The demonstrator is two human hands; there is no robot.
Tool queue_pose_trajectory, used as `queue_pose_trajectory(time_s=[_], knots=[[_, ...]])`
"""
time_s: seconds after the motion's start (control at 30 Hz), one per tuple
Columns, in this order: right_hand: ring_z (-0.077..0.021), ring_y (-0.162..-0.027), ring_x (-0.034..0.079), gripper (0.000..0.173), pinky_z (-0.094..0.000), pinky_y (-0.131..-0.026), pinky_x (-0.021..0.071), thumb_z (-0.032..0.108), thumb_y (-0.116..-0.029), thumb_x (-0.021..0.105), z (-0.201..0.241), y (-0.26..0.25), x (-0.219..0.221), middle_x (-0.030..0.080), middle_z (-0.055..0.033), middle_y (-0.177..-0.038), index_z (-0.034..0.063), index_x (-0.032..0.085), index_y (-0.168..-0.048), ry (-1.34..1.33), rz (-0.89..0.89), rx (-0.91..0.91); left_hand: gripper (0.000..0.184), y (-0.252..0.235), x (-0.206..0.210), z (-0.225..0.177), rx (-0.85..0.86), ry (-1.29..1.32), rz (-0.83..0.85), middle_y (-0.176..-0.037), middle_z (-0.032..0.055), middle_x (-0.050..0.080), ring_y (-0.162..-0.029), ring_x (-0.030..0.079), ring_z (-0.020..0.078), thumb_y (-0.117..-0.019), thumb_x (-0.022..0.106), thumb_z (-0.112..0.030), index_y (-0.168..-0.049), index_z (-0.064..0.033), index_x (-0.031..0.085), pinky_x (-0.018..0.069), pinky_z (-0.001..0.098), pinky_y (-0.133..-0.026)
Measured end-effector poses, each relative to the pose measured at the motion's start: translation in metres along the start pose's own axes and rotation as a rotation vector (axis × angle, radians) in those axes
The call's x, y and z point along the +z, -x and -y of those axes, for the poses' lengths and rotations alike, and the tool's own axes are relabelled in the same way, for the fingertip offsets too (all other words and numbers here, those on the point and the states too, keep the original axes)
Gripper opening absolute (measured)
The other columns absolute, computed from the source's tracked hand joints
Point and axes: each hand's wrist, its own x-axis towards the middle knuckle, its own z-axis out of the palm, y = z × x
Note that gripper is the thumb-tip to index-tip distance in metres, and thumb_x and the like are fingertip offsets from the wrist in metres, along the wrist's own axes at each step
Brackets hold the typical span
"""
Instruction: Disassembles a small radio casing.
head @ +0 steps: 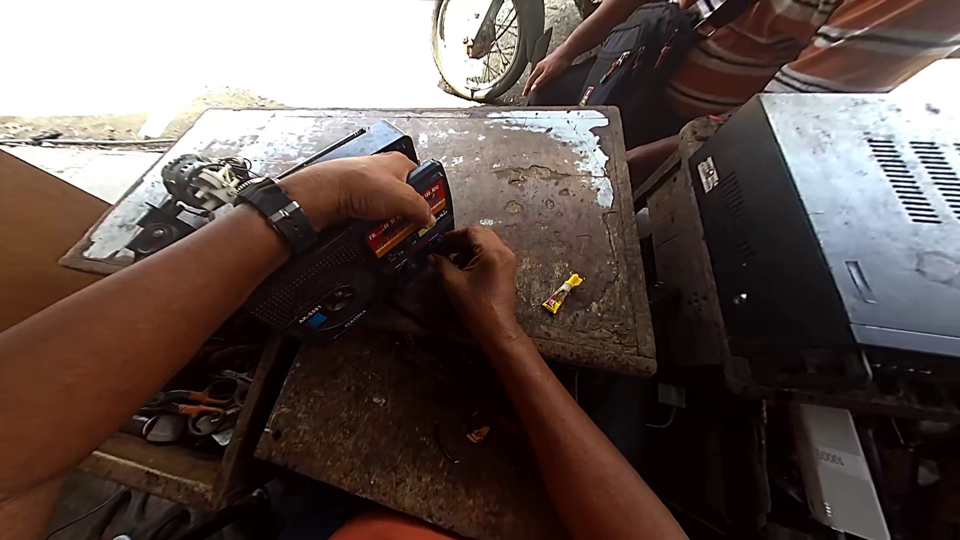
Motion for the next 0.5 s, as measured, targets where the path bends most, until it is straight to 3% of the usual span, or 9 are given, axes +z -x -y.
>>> queue_pose_trajectory(time_s=[0.37,0.5], knots=[[-0.0162,-0.076,0.067,0.024,-0.0357,-0.068,0.0589,0.010,-0.0829,0.085,0.0018,-0.0030,-0.0001,0.068,-0.0073,-0.092,0.0060,0.069,-0.101,-0.012,0.015,0.000,0.015,0.0026,0.0027,-0.0044,-0.008,0.043,0.003,-0.082,0.0136,0.072,-0.068,0.071,0.0215,-0.0889,0.072,-0.011,-0.100,-0.0022,0.068,0.0590,0.0365,-0.062],[-0.0178,-0.078,0.066,0.024,-0.0361,-0.070,0.0589,0.015,-0.0851,0.084,-0.0015,-0.0017,-0.0008,0.067,-0.0084,-0.094,0.0045,0.069,-0.101,0.008,0.018,-0.025,0.019,0.0002,0.0029,-0.0017,-0.005,0.008,-0.014,-0.081,0.0133,0.072,-0.069,0.071,0.0218,-0.0865,0.075,-0.016,-0.099,-0.0021,0.069,0.0588,0.0382,-0.063]])
